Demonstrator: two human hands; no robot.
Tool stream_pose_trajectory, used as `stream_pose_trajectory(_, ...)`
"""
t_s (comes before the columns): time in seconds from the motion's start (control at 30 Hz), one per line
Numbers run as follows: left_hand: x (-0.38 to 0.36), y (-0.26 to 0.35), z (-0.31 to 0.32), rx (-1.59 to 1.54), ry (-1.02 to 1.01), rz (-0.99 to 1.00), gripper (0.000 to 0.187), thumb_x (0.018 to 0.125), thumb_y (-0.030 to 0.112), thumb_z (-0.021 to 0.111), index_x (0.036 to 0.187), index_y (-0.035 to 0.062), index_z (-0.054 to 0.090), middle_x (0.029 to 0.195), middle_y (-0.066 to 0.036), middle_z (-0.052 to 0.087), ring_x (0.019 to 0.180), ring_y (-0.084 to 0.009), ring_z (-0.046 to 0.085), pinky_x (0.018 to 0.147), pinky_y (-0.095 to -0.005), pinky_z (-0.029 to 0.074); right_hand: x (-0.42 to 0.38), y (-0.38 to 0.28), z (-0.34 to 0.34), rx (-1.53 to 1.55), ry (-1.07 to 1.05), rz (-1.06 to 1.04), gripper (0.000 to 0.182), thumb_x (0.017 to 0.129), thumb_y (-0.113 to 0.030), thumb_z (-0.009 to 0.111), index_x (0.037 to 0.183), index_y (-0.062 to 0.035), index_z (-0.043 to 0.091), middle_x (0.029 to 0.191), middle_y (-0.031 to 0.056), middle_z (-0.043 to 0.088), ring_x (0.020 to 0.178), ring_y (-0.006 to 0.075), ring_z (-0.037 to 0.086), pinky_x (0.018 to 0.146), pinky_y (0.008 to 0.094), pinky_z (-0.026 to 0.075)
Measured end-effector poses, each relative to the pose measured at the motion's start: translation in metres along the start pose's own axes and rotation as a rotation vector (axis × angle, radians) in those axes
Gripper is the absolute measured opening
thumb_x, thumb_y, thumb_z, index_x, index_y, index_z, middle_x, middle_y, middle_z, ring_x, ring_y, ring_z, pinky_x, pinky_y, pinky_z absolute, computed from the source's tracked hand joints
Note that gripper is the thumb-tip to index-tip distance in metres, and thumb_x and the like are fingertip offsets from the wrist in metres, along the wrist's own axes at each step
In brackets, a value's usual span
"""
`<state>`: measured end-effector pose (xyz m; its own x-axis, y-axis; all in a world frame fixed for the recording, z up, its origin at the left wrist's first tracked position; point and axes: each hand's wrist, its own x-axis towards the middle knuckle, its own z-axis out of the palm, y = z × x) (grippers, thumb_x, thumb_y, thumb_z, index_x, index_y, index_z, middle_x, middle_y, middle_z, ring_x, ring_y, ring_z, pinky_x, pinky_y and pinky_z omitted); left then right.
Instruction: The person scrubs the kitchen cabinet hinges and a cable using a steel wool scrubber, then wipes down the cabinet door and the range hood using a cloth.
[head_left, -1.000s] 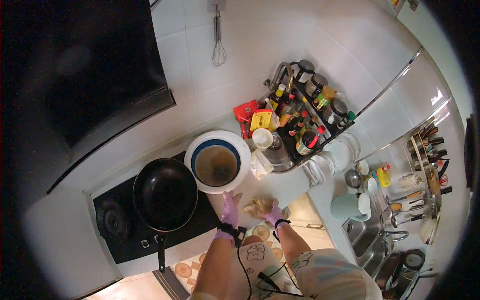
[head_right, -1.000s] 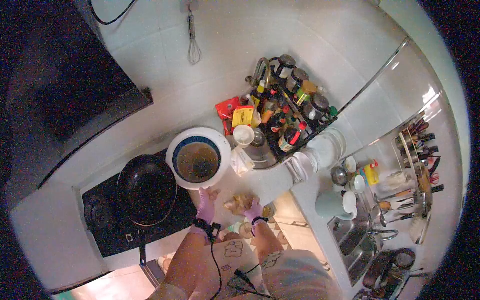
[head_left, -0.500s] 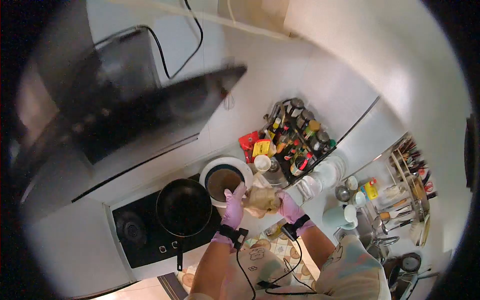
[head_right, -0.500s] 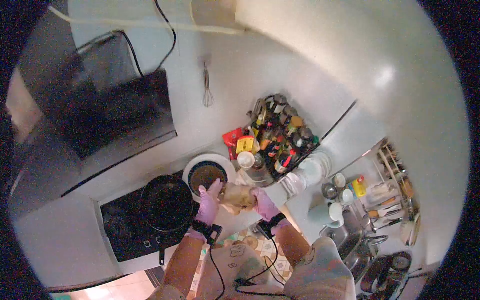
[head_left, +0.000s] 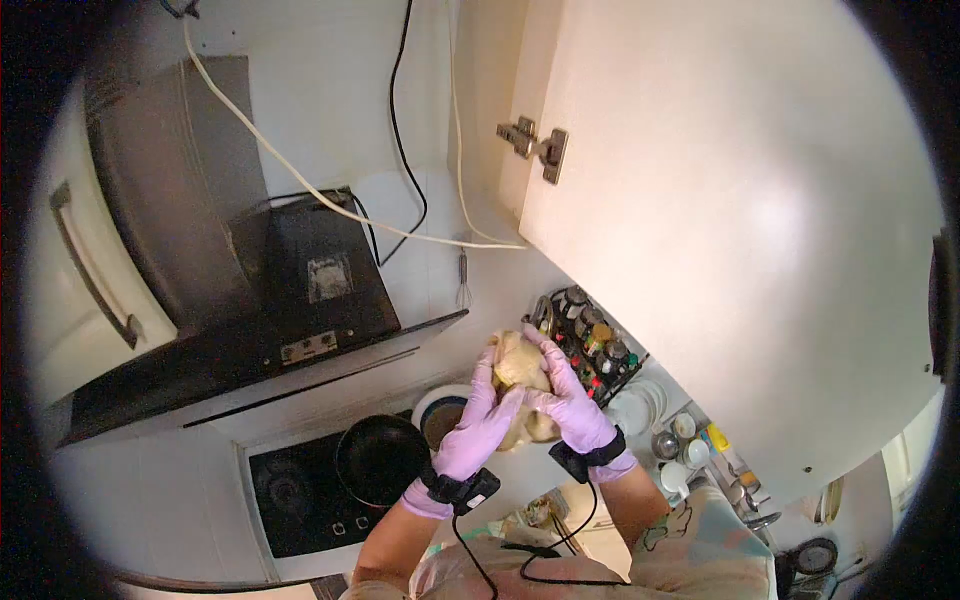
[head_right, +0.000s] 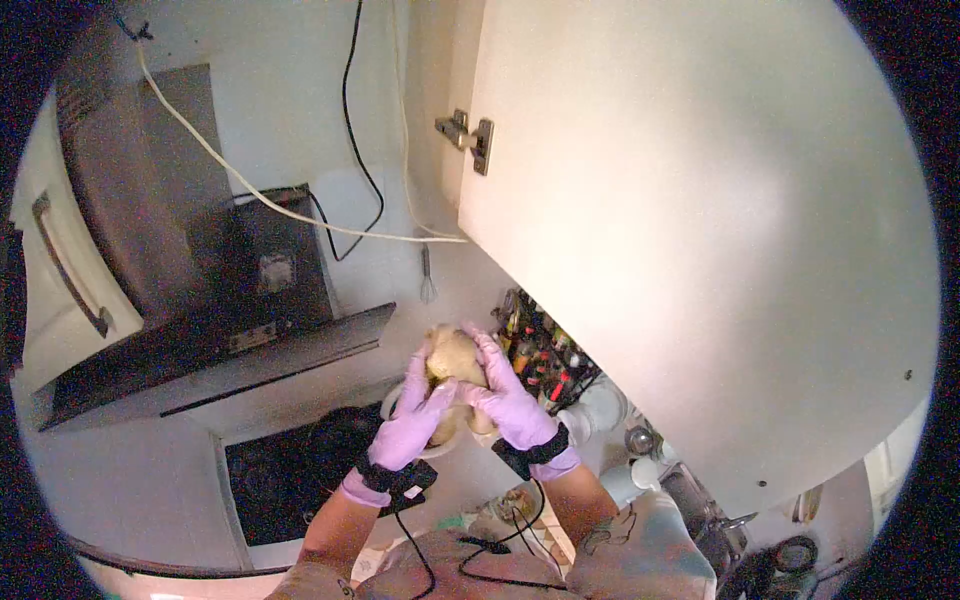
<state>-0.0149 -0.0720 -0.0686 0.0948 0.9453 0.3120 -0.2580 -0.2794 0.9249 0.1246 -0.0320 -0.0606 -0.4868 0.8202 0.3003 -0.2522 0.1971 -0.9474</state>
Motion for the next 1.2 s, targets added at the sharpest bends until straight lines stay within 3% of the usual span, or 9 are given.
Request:
stream_pose_trajectory(0.33, 0.061, 0.13, -0.005, 0.57, 0.169, 0.617, 0.05, 0.087, 0.001, 0.038, 0.134, -0.0012, 0.021, 0.128, -0.014, 0.037, 0.12, -0.022, 0.036, 0.102, -0.0323, 0.029, 0.06, -0.13, 0.06, -0.054, -0.109, -0.393, 0.073, 0.077, -0.026, 0.053, 0.137, 0.0016, 0.022, 0.142, 0.0153, 0.024, 0.132, 0.023, 0.021, 0.108, 0.0325, 0.015)
stream_pose_trajectory(0.5, 0.122, 0.204, -0.018, -0.377, -0.255, 0.423, 0.047, 0.095, 0.026, 0.034, 0.134, 0.0029, 0.026, 0.13, -0.014, 0.04, 0.119, -0.0231, 0.041, 0.101, -0.0317, 0.03, 0.136, -0.194, 0.072, -0.904, 0.056, -0.631, 0.073, 0.077, -0.023, 0.059, 0.137, -0.0048, 0.024, 0.127, 0.0214, 0.036, 0.119, 0.0345, 0.033, 0.102, 0.0378, 0.024)
stream_pose_trajectory(0.63, 0.152, 0.252, -0.027, -0.568, -0.287, 0.319, 0.054, 0.094, 0.04, 0.03, 0.133, 0.0034, 0.027, 0.131, -0.015, 0.038, 0.12, -0.0243, 0.039, 0.101, -0.0425, 0.029, 0.189, -0.246, 0.069, -0.591, -0.211, -0.511, 0.057, 0.076, -0.009, 0.057, 0.13, -0.0052, 0.038, 0.119, 0.015, 0.047, 0.112, 0.0245, 0.044, 0.095, 0.0312, 0.037)
stream_pose_trajectory(0.7, 0.162, 0.266, -0.028, -0.581, -0.258, 0.316, 0.057, 0.094, 0.045, 0.029, 0.133, 0.0033, 0.028, 0.131, -0.016, 0.037, 0.122, -0.0246, 0.037, 0.101, -0.0468, 0.028, 0.176, -0.326, 0.093, -0.915, -0.098, -0.329, 0.045, 0.075, -0.002, 0.052, 0.12, -0.0037, 0.048, 0.108, 0.011, 0.053, 0.1, 0.0206, 0.052, 0.083, 0.0285, 0.044)
stream_pose_trajectory(0.83, 0.185, 0.264, -0.031, -0.211, -0.115, 0.469, 0.065, 0.092, 0.051, 0.029, 0.136, 0.0027, 0.024, 0.133, -0.017, 0.035, 0.122, -0.0262, 0.036, 0.103, -0.0398, 0.026, 0.233, -0.421, 0.075, -1.593, 0.195, -0.963, 0.04, 0.077, -0.009, 0.049, 0.117, -0.0062, 0.052, 0.101, 0.0127, 0.058, 0.103, 0.0213, 0.053, 0.084, 0.0333, 0.044)
stream_pose_trajectory(0.9, 0.202, 0.256, -0.034, -0.04, -0.07, 0.493, 0.067, 0.092, 0.052, 0.03, 0.136, 0.0023, 0.024, 0.133, -0.017, 0.035, 0.123, -0.0262, 0.035, 0.103, -0.0376, 0.026, 0.201, -0.513, 0.114, -1.394, -0.024, -0.047, 0.048, 0.077, -0.017, 0.061, 0.121, -0.0087, 0.044, 0.129, 0.0205, 0.038, 0.109, 0.0274, 0.05, 0.084, 0.0381, 0.046)
stream_pose_trajectory(0.97, 0.22, 0.244, -0.038, 0.29, 0.069, 0.527, 0.068, 0.091, 0.052, 0.033, 0.135, 0.0015, 0.026, 0.134, -0.017, 0.036, 0.125, -0.0261, 0.034, 0.103, -0.0351, 0.026, 0.228, -0.495, 0.095, -2.245, 0.754, -1.067, 0.048, 0.075, -0.01, 0.055, 0.122, -0.0077, 0.044, 0.127, 0.0203, 0.04, 0.112, 0.0313, 0.046, 0.083, 0.0398, 0.046)
stream_pose_trajectory(1.1, 0.212, 0.26, -0.029, 0.503, 0.134, 0.557, 0.061, 0.091, 0.051, 0.03, 0.133, 0.0066, 0.031, 0.132, -0.019, 0.039, 0.125, -0.0304, 0.035, 0.104, -0.036, 0.025, 0.256, -0.51, 0.066, -2.461, 0.96, -1.544, 0.042, 0.081, -0.015, 0.047, 0.121, -0.0016, 0.044, 0.124, 0.0204, 0.044, 0.116, 0.0341, 0.042, 0.093, 0.0405, 0.039)
stream_pose_trajectory(1.2, 0.226, 0.26, -0.03, 0.449, 0.138, 0.609, 0.06, 0.092, 0.05, 0.03, 0.131, 0.0046, 0.032, 0.13, -0.02, 0.04, 0.123, -0.0311, 0.037, 0.102, -0.0361, 0.027, 0.269, -0.495, 0.062, -2.754, 1.006, -0.887, 0.036, 0.086, -0.022, 0.042, 0.115, -0.0042, 0.052, 0.12, 0.0178, 0.05, 0.116, 0.0335, 0.043, 0.096, 0.0408, 0.037)
